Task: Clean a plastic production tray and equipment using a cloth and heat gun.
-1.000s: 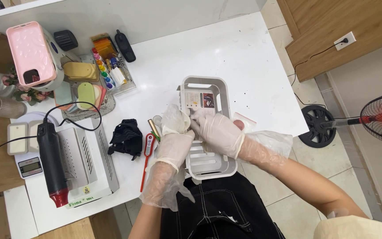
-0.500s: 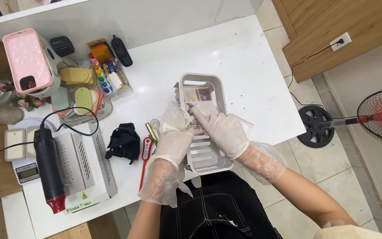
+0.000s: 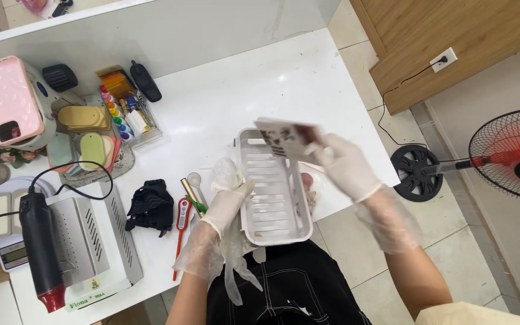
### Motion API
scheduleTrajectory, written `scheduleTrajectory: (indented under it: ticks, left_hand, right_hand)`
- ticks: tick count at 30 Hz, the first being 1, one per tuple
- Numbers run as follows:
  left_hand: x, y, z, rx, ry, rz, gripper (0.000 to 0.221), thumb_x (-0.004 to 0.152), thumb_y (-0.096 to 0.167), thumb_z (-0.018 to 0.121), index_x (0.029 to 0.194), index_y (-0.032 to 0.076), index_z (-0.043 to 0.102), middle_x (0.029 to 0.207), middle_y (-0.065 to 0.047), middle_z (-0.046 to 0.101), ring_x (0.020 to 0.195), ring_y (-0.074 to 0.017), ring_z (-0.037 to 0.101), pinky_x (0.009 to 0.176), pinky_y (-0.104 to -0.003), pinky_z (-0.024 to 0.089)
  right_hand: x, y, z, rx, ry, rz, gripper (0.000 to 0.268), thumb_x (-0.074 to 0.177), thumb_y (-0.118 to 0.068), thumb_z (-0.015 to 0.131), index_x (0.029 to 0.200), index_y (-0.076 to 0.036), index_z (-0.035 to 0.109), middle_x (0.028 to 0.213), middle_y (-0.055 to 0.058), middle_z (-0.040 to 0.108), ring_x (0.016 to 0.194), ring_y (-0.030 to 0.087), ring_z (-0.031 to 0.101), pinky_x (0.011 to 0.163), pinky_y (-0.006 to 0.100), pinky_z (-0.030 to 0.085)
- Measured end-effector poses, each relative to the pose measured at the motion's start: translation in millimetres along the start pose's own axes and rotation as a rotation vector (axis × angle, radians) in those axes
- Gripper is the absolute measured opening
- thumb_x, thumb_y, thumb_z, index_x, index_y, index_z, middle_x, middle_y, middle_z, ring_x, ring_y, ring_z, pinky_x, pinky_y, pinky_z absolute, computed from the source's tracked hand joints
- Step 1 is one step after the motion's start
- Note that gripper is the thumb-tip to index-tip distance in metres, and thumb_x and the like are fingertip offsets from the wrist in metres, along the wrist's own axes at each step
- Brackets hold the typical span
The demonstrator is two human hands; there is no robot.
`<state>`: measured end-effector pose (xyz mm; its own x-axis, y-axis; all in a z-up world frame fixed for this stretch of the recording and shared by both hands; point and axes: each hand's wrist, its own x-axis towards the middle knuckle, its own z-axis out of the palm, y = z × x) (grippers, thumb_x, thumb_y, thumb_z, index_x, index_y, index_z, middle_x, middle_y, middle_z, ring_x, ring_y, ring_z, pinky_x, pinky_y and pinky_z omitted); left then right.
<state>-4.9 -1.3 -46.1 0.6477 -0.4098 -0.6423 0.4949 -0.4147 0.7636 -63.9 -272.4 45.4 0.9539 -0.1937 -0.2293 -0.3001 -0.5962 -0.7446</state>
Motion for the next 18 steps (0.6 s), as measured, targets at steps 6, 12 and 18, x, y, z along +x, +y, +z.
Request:
scheduleTrajectory:
  ticks: [6,12,18]
  left_hand:
    - [-20.2,33.0,1.4,0.244,0.218,-0.142,0.070,0.086,0.059,0.057,0.132,0.007,0.065,0.128,-0.019,0.070,0.120,-0.0332,0.065,0.101,-0.038,0.047]
    - [-7.4,27.5,7.0,0.250,0.322,-0.143,0.071,0.090,0.061,0.054,0.125,0.001,0.070,0.116,-0.027,0.074,0.112,-0.0402,0.069,0.098,-0.043,0.049]
    - [31.2,-13.4,12.8,0.682,0.456,0.302,0.045,0.097,0.037,0.053,0.129,0.009,0.067,0.113,-0.022,0.071,0.106,-0.0410,0.065,0.093,-0.048,0.049]
  right_hand:
    - [37.3,147.8,-40.4,0.145,0.613,0.241,0.036,0.111,-0.034,0.052,0.124,-0.005,0.069,0.103,0.014,0.070,0.088,0.023,0.065,0.072,0.040,0.056]
    - [45.0,225.0,-28.7,-0.305,0.632,0.256,0.033,0.110,-0.030,0.057,0.124,-0.003,0.070,0.103,0.023,0.073,0.094,0.037,0.071,0.083,0.046,0.057]
    - [24.5,225.7,-20.8,-0.369,0.739,-0.012,0.038,0.107,-0.022,0.056,0.142,-0.011,0.063,0.102,0.021,0.072,0.089,0.037,0.071,0.077,0.045,0.057]
